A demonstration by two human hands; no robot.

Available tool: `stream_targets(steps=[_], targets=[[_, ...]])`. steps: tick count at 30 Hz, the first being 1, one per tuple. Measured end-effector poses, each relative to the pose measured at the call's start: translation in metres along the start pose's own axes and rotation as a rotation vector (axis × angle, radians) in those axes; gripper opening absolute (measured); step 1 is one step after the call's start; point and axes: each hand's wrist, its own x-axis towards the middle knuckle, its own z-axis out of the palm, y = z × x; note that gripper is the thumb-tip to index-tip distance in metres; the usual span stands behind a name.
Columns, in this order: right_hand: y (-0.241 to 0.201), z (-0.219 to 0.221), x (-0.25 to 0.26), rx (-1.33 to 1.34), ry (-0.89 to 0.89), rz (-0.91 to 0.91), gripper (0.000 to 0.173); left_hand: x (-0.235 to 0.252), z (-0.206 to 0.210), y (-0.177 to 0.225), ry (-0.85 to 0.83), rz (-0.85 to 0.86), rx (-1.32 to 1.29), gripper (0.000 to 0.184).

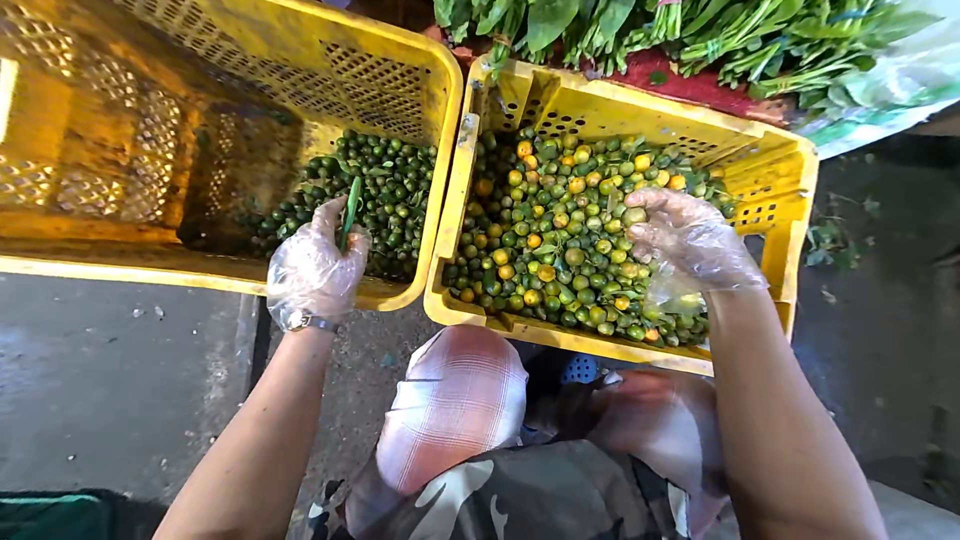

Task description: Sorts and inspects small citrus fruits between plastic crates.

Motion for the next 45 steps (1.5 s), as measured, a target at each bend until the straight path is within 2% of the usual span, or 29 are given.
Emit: stream_targets(steps=[2, 5, 9, 11, 13, 16, 18, 23, 27, 29, 31, 33, 35, 37, 38, 39, 40, 41, 43, 45], targets=[[0.009, -0.002, 0.002, -0.244, 0.033, 0.027, 0.042, 0.001, 0.004, -0.004, 0.019, 0.019, -0.017, 0.05], [0.047, -0.018, 0.008, -0.836, 0.031, 0.193, 0.036, 0.003, 0.005, -0.006, 0.032, 0.011, -0.03, 0.047], [0.101, -0.047, 0.014, -1.289, -0.015, 0.351, 0.047, 0.001, -0.002, 0.001, 0.014, -0.004, -0.065, 0.047], [0.084, -0.039, 0.018, -1.35, 0.049, 0.312, 0.05, -0.001, -0.002, 0.001, 0.029, -0.004, -0.075, 0.047], [0.049, -0.011, 0.034, -1.336, 0.074, 0.21, 0.042, -0.002, -0.006, 0.004, 0.015, -0.01, -0.082, 0.046], [0.004, 0.056, 0.055, -1.219, -0.048, 0.032, 0.027, -0.01, -0.023, 0.015, -0.052, -0.017, -0.095, 0.046], [-0.013, 0.098, 0.076, -1.175, -0.127, 0.014, 0.027, -0.013, -0.032, 0.022, -0.083, -0.036, -0.107, 0.046], [-0.003, 0.163, 0.119, -1.269, -0.166, 0.167, 0.032, -0.017, -0.041, 0.027, -0.004, -0.009, -0.187, 0.043], [0.032, 0.164, 0.126, -1.383, -0.063, 0.164, 0.032, -0.019, -0.053, 0.029, -0.043, 0.005, -0.205, 0.044], [0.032, 0.161, 0.13, -1.41, -0.048, 0.205, 0.029, -0.017, -0.051, 0.027, -0.042, 0.013, -0.201, 0.045], [0.023, 0.154, 0.132, -1.341, -0.04, 0.263, 0.029, -0.014, -0.048, 0.024, -0.063, 0.008, -0.17, 0.046], [0.027, 0.132, 0.134, -1.151, 0.03, 0.266, 0.034, -0.015, -0.05, 0.024, -0.061, 0.009, -0.188, 0.045], [0.028, 0.104, 0.132, -0.744, 0.078, 0.257, 0.036, -0.019, -0.054, 0.026, -0.038, 0.011, -0.228, 0.045], [0.026, 0.086, 0.12, -0.16, 0.045, 0.278, 0.039, -0.018, -0.052, 0.023, -0.031, 0.022, -0.238, 0.045], [0.024, 0.084, 0.115, 0.037, 0.015, 0.299, 0.039, -0.016, -0.049, 0.021, -0.039, 0.027, -0.228, 0.046], [0.022, 0.087, 0.11, 0.049, 0.004, 0.298, 0.033, -0.015, -0.047, 0.02, -0.046, 0.026, -0.222, 0.046], [0.018, 0.097, 0.106, -0.134, 0.002, 0.281, 0.026, -0.015, -0.047, 0.02, -0.046, 0.021, -0.222, 0.046], [0.012, 0.112, 0.101, -0.471, -0.054, 0.259, 0.021, -0.016, -0.048, 0.021, -0.041, 0.017, -0.23, 0.046], [0.014, 0.144, 0.097, -1.114, -0.21, 0.199, 0.031, -0.017, -0.05, 0.022, -0.044, 0.014, -0.242, 0.047], [0.02, 0.16, 0.094, -1.387, -0.265, 0.146, 0.044, -0.016, -0.049, 0.02, -0.044, 0.017, -0.241, 0.047]])
